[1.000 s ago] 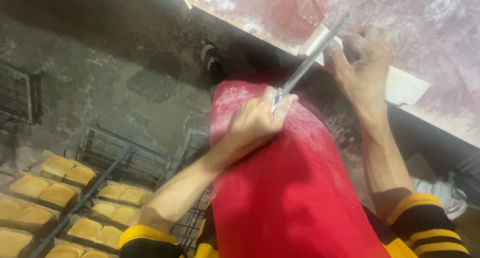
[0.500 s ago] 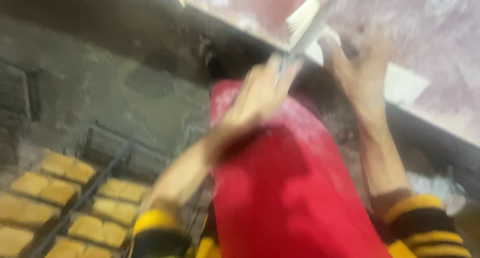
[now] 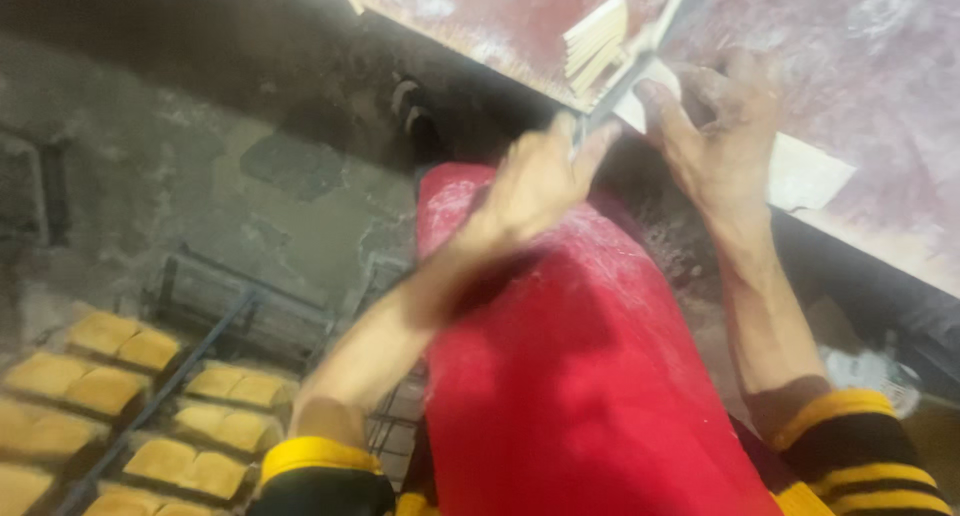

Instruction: The person uses a long knife to cut dough into small strips, then tosses and spreads the dough strips by hand on a floured table before moving them onto a baking tray.

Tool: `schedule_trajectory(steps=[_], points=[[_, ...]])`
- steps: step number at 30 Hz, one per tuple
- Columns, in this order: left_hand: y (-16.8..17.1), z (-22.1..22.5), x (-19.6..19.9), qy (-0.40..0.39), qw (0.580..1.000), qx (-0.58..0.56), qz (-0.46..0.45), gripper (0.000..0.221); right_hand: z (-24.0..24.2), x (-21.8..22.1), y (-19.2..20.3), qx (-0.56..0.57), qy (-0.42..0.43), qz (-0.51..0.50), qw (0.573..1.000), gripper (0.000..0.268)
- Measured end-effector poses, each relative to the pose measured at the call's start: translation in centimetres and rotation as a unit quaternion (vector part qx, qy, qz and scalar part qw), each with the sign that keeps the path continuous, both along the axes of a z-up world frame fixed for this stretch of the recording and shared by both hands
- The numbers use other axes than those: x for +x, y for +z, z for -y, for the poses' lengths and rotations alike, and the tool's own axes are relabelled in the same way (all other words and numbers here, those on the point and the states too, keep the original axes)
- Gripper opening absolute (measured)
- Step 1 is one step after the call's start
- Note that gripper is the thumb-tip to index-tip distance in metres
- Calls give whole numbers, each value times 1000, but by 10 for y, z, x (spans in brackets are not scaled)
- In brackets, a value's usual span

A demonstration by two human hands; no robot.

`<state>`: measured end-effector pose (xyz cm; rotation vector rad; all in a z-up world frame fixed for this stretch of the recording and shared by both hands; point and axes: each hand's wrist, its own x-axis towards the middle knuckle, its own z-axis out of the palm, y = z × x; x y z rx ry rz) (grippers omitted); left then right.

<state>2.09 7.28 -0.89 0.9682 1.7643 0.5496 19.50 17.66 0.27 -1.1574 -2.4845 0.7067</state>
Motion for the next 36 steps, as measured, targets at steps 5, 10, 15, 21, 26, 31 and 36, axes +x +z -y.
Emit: schedule_trajectory(steps=[5, 10, 15, 21, 26, 31, 36], points=[[53, 56, -4, -116, 865, 328, -362, 22, -3, -5, 10, -91, -42, -34, 994, 25], [51, 62, 2, -93, 975, 151, -135, 26, 1, 19, -14, -49, -13, -18, 999, 15], [15, 51, 19, -7, 998, 36, -47, 37, 2, 23, -17, -47, -10, -31, 998, 14], [-23, 24, 27, 13, 995, 66, -70, 45, -2, 14, -3, -78, -34, -24, 996, 19], [15, 64, -6, 15, 999, -29, 4, 41, 0, 19, -5, -55, -20, 2, 998, 19], [36, 39, -40, 53, 997, -34, -52, 46, -1, 22, -5, -68, -20, -23, 997, 23], [78, 46, -39, 76, 994, 54, 54, 39, 5, 22, -8, -69, -42, 4, 997, 27]])
